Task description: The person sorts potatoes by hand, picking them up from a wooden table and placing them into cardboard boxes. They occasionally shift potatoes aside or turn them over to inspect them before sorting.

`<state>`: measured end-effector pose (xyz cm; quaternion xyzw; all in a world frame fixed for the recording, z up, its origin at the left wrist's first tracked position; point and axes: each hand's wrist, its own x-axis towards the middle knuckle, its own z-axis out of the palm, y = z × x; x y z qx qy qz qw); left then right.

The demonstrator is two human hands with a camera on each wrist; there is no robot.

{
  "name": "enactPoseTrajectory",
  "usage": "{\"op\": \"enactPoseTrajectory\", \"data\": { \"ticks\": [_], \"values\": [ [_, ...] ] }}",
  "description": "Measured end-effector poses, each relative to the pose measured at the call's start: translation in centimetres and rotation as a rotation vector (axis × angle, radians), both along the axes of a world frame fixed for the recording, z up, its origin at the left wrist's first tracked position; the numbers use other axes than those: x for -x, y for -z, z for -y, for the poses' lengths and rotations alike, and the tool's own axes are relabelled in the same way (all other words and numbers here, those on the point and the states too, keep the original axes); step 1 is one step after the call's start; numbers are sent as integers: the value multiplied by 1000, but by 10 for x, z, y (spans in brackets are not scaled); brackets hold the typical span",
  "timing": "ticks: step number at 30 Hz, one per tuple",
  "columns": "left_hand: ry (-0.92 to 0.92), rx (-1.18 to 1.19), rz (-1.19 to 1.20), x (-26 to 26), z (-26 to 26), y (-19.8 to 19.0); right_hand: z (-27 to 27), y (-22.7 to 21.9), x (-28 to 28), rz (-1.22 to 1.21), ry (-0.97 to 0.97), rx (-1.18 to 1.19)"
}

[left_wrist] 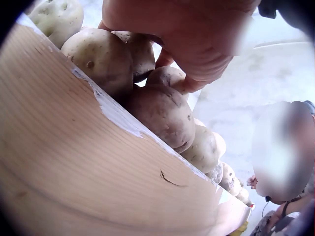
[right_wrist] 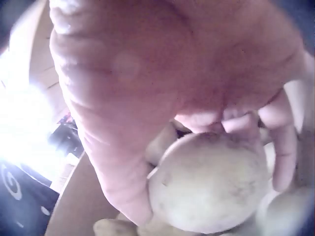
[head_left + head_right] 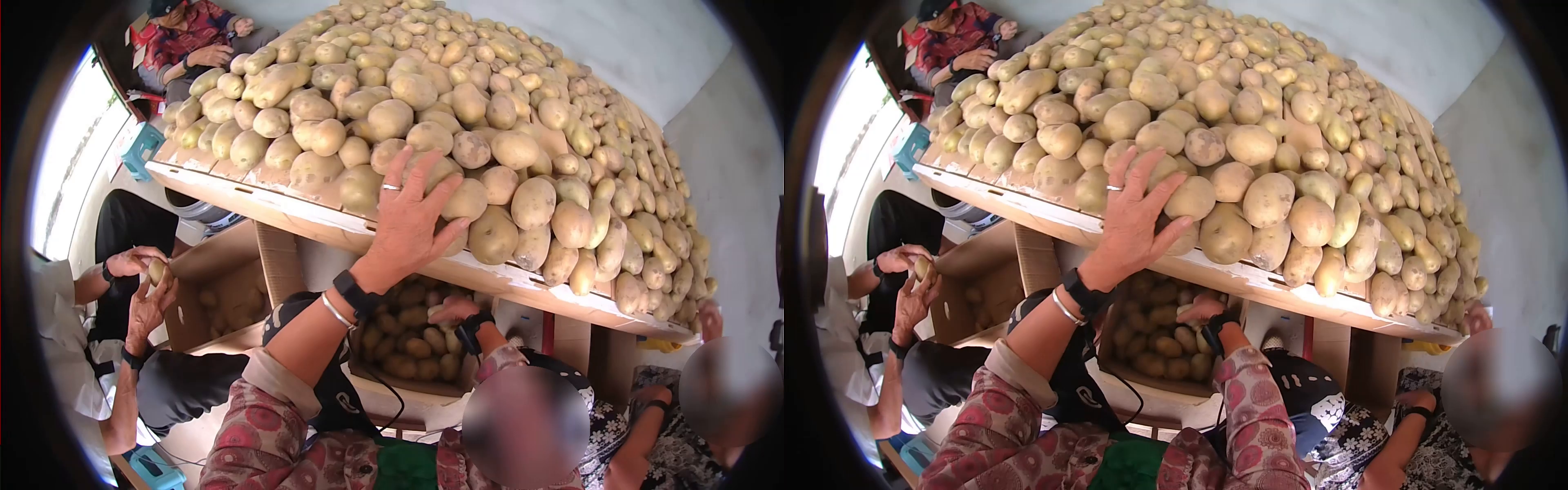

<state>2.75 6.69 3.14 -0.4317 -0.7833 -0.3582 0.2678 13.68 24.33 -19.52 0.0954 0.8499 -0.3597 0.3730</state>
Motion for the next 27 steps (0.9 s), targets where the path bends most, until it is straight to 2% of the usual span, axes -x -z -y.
{"op": "enactPoseTrajectory", "data": {
  "ticks": [2, 6, 8, 9, 11, 12, 14, 15, 17, 19, 20, 21, 22, 23, 25, 27],
  "values": [
    [-13, -9, -12, 2, 1, 2, 16, 43, -13, -78, -68, -161],
    [-10, -16, -30, 2, -1, 7, 25, -34, -31, 0, -187, 1],
    [-24, 11, -28, 0, 1, 5, 31, -52, -43, 185, 394, 387],
    [-38, 41, -24, 0, 2, 4, 34, -69, -44, 185, 393, 380],
    [-34, 39, -27, -1, 4, 5, 41, -113, -44, 3, 261, 476],
    [-29, 41, -37, 0, 4, 5, 42, -140, -43, -1, 267, 471],
    [-10, 24, -24, 2, 4, 6, 31, -205, -45, -204, 156, 608],
    [-3, 17, -5, 2, 3, 7, 22, -237, -47, -254, 147, 568],
    [18, 3, -13, 1, 2, 5, 9, -285, -54, -503, 347, 770],
    [-5, 18, 2, 0, 3, 4, -13, -324, -48, -762, 511, 581],
    [1, 15, 4, 0, 3, 4, -22, -345, -39, -850, 572, 351],
    [10, 1, -6, 1, 4, 5, -31, -357, -27, -920, 627, 168],
    [19, -11, -20, 2, 3, 5, -41, -365, -13, -902, 688, 93],
    [21, -12, -23, 2, 3, 5, -53, -367, 1, -906, 690, 92],
    [8, 1, -18, 2, 3, 4, -73, -358, 23, -883, 817, 79],
    [11, -5, -15, 2, 3, 4, -79, -350, 28, -859, 858, 99]
  ]
}}
